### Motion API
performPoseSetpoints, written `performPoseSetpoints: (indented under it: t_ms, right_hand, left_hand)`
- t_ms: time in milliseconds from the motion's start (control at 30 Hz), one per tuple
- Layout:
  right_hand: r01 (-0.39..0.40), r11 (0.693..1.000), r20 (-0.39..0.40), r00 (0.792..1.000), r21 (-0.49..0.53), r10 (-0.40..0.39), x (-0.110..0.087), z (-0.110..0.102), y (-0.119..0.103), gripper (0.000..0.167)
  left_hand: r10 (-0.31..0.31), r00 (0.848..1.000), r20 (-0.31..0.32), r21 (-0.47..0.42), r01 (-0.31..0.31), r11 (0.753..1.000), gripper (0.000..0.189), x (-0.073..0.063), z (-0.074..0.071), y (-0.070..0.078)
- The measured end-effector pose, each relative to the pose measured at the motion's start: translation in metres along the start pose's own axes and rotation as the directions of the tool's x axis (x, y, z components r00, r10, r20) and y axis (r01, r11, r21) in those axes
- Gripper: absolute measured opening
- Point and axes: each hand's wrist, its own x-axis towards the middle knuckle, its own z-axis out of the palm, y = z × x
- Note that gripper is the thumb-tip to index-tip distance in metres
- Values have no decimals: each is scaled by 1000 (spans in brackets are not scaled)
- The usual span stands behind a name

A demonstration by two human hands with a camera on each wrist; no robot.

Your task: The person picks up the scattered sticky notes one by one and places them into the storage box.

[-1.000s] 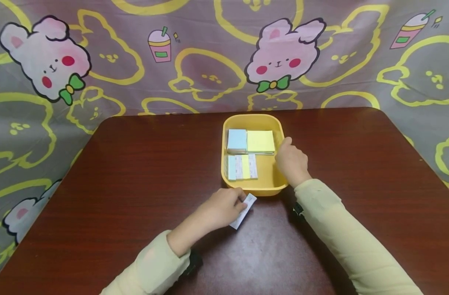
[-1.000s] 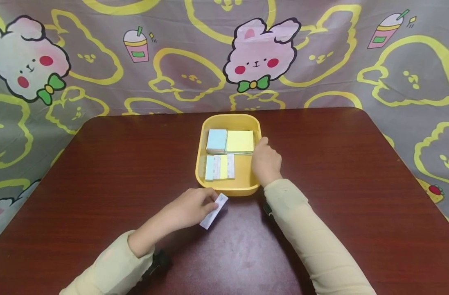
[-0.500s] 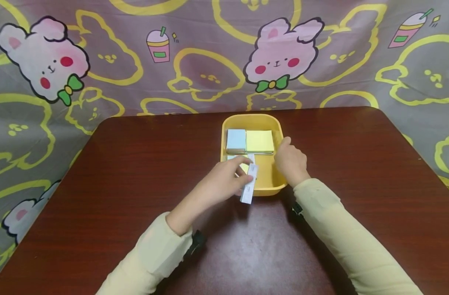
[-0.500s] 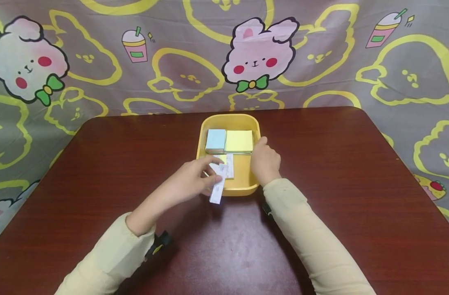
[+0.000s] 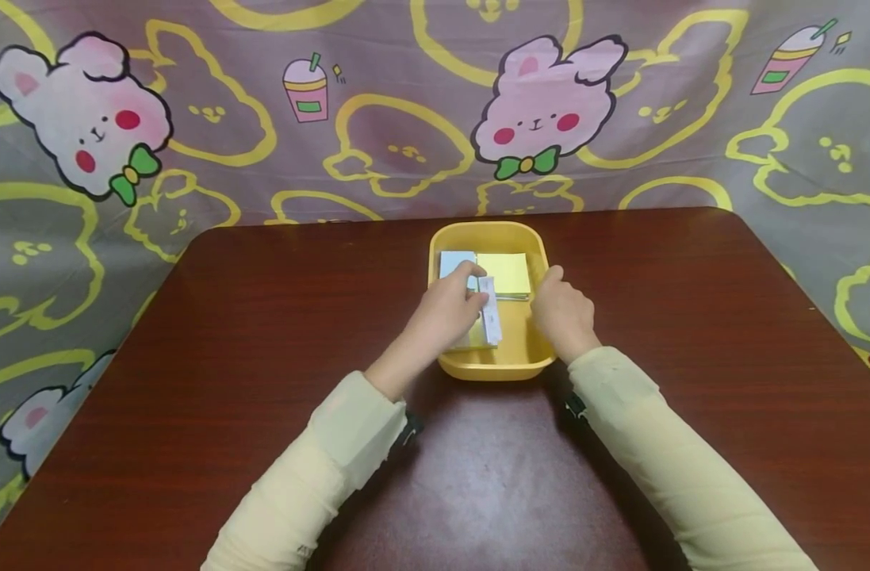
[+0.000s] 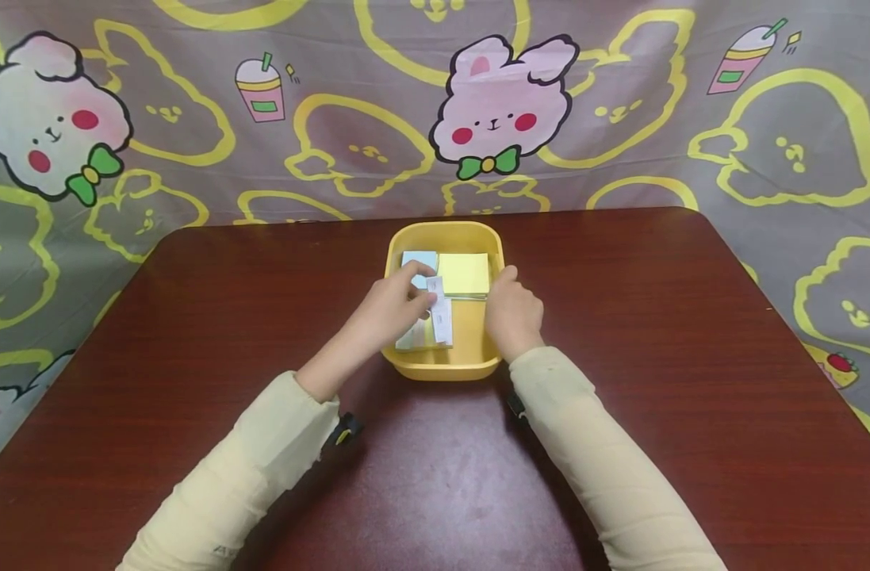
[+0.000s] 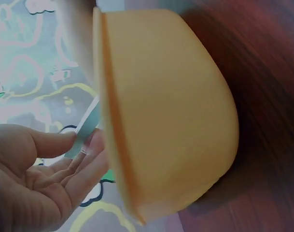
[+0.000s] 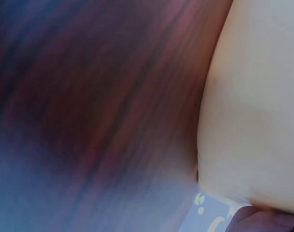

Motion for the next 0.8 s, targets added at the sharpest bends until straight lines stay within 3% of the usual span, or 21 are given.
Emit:
performPoseSetpoints:
  t_ms: [533,800]
  right_hand:
    - [1,1000,-15,1000,-15,-1,1,2,-2,20]
    - [1,1000,-21,1000,-22,-1,1,2,-1,18]
  left_hand:
    - [-79,994,72,214,62,975,31,28,28,-4]
    - [-43,994,99,282,14,959,26,38,36,-4]
